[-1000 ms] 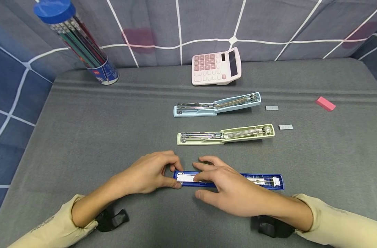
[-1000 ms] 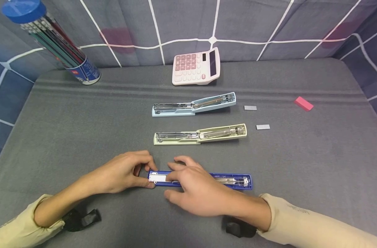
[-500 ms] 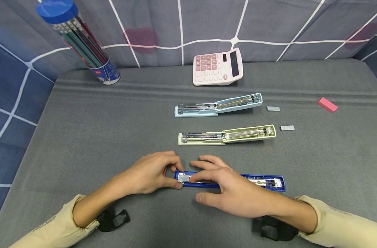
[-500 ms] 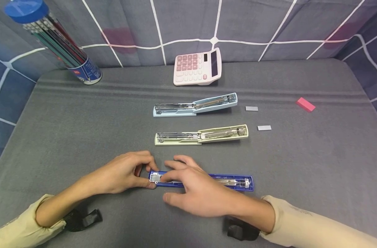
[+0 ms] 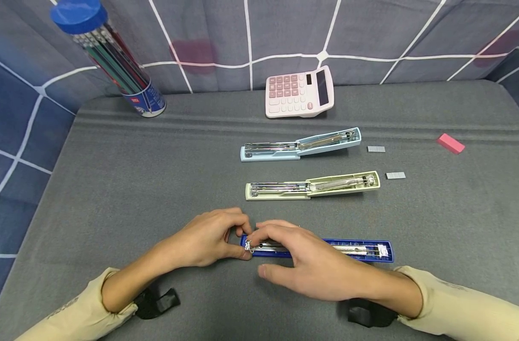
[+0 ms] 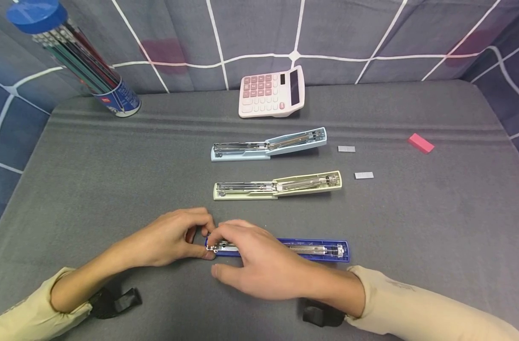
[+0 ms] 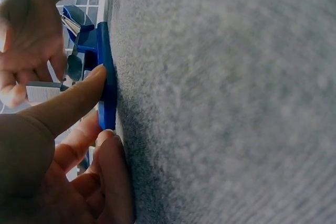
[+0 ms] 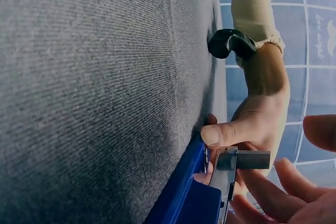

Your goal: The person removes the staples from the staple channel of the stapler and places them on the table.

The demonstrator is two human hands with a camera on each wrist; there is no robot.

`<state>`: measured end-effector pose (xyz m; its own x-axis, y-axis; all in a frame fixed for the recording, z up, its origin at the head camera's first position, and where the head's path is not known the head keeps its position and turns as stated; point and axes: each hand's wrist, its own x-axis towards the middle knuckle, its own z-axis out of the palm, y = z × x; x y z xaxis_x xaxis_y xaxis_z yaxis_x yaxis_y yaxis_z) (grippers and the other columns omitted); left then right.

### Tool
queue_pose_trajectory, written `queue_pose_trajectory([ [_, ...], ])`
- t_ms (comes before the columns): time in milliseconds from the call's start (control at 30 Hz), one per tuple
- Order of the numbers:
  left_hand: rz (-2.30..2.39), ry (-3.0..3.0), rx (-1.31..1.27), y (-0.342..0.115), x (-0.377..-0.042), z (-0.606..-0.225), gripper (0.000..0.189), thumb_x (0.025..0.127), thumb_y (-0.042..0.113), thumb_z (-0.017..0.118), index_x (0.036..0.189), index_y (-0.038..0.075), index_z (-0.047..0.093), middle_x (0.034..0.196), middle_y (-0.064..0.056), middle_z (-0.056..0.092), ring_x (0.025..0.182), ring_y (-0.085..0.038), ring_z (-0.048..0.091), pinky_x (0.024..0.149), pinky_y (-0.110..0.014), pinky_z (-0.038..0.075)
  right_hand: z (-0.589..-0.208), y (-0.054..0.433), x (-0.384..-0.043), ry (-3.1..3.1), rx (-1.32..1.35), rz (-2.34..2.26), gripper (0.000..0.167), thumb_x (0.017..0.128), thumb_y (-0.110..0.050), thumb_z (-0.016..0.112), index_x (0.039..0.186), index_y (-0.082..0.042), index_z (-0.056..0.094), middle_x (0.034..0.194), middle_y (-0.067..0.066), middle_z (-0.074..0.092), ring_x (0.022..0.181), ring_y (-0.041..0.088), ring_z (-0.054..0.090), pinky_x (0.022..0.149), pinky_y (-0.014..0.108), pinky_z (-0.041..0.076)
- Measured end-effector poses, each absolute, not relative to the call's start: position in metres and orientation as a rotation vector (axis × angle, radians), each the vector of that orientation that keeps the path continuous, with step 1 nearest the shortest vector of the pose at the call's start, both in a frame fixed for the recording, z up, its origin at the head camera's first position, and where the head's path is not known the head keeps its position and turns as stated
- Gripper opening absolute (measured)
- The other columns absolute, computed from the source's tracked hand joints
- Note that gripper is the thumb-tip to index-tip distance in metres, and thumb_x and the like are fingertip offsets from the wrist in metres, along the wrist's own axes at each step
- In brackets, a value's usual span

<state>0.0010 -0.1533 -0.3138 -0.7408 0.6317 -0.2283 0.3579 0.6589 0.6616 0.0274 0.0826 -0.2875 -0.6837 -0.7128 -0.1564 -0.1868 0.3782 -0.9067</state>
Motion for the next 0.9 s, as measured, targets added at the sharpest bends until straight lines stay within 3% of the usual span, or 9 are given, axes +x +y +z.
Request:
queue_pose_trajectory([
  [300,0.804,2.446,0.778,-0.153,0.001,-0.313,0.031,0.076,0.035,0.085,0.083,0.026,0.056,0.081,0.012,0.048,0.062,-0.002,0.046,0.056,-0.027,0.039,-0.295,0.074,0.028,2.274,-0.885,-1.283,0.039,0.088,-0.012,0.074,0.125,-0.009,0.063,0.124,-0.006,0.061,0.117,0.008,0.053,0.099,0.039,0.044],
  [667,0.788,2.456,0.777,-0.153,0.001,-0.313,0.032,0.076,0.037,0.085,0.082,0.026,0.056,0.08,0.012,0.048,0.062,-0.002,0.046,0.056,-0.027,0.038,-0.299,0.066,0.025,2.415,-0.946,-1.292,0.026,0.081,-0.013,0.082,0.105,-0.013,0.071,0.108,-0.009,0.067,0.103,0.006,0.055,0.085,0.032,0.047],
  [900,0.798,2.45,0.773,-0.154,0.001,-0.313,0.029,0.077,0.037,0.084,0.083,0.026,0.058,0.081,0.012,0.048,0.062,-0.002,0.045,0.056,-0.027,0.038,-0.303,0.063,0.026,2.537,-1.073,-1.197,0.029,0.079,-0.018,0.085,0.103,-0.013,0.07,0.102,-0.008,0.069,0.099,0.007,0.058,0.088,0.037,0.046],
])
